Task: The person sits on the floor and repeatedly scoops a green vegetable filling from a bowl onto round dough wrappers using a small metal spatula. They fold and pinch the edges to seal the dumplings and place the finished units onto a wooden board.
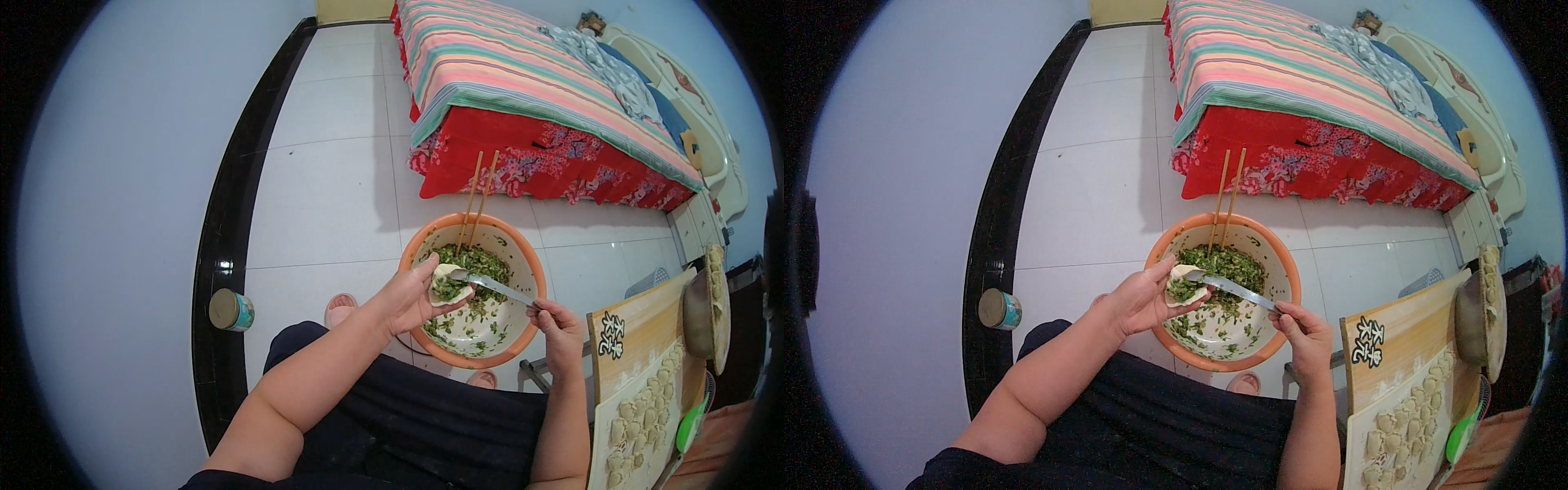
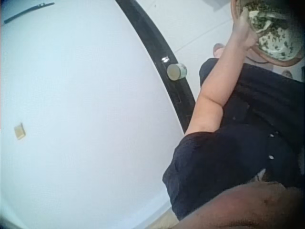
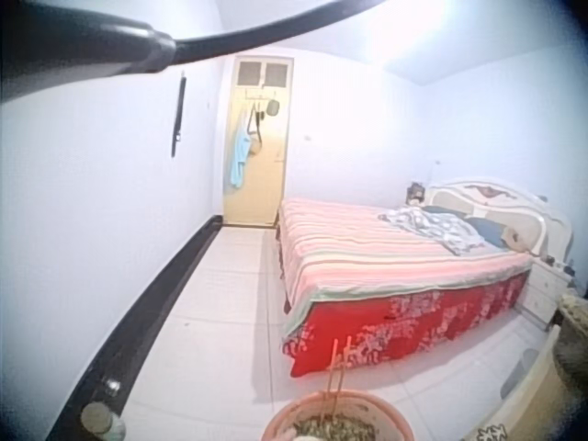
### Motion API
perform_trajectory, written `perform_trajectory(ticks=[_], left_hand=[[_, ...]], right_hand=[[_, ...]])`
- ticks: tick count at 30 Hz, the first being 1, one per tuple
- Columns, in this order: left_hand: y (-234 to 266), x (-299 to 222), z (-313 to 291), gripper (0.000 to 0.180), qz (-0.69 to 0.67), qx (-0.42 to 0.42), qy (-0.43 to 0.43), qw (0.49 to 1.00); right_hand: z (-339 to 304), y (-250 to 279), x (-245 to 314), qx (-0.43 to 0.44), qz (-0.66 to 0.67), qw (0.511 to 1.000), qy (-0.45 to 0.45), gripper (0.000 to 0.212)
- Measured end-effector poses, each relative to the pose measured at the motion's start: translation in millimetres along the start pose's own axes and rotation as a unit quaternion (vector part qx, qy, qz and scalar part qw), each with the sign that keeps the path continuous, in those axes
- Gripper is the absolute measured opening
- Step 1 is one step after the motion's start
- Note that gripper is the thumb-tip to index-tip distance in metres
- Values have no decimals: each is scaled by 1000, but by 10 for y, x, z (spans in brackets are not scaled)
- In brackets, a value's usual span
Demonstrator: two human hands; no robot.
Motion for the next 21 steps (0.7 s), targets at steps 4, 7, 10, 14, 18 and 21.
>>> perform_trajectory(ticks=[4,7,10,14,18,21], left_hand=[[33,-6,-2,50,-40,6,6,999],[107,-7,32,50,-38,8,-10,999],[125,-28,47,51,-5,-6,-32,999],[28,-34,38,51,20,1,-18,1000],[-32,1,4,52,64,3,-7,998],[-37,31,-1,53,77,-13,-13,997]], right_hand=[[23,48,-6,2,-14,1000,-16,21],[26,143,15,-15,-14,1000,-9,21],[31,185,34,-29,4,999,12,21],[17,136,57,-40,49,997,45,18],[-26,32,129,-43,111,992,43,10],[-50,26,157,-108,110,988,12,7]])
Point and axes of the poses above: each hand's wrist, its own z-axis towards the middle knuckle, its own y-axis out of the back of the hand, x = y × z, the point moved 4 cm from there along z, towards the middle knuckle, and after that the axes turned 2 degrees about y, right-handed, at the moved point
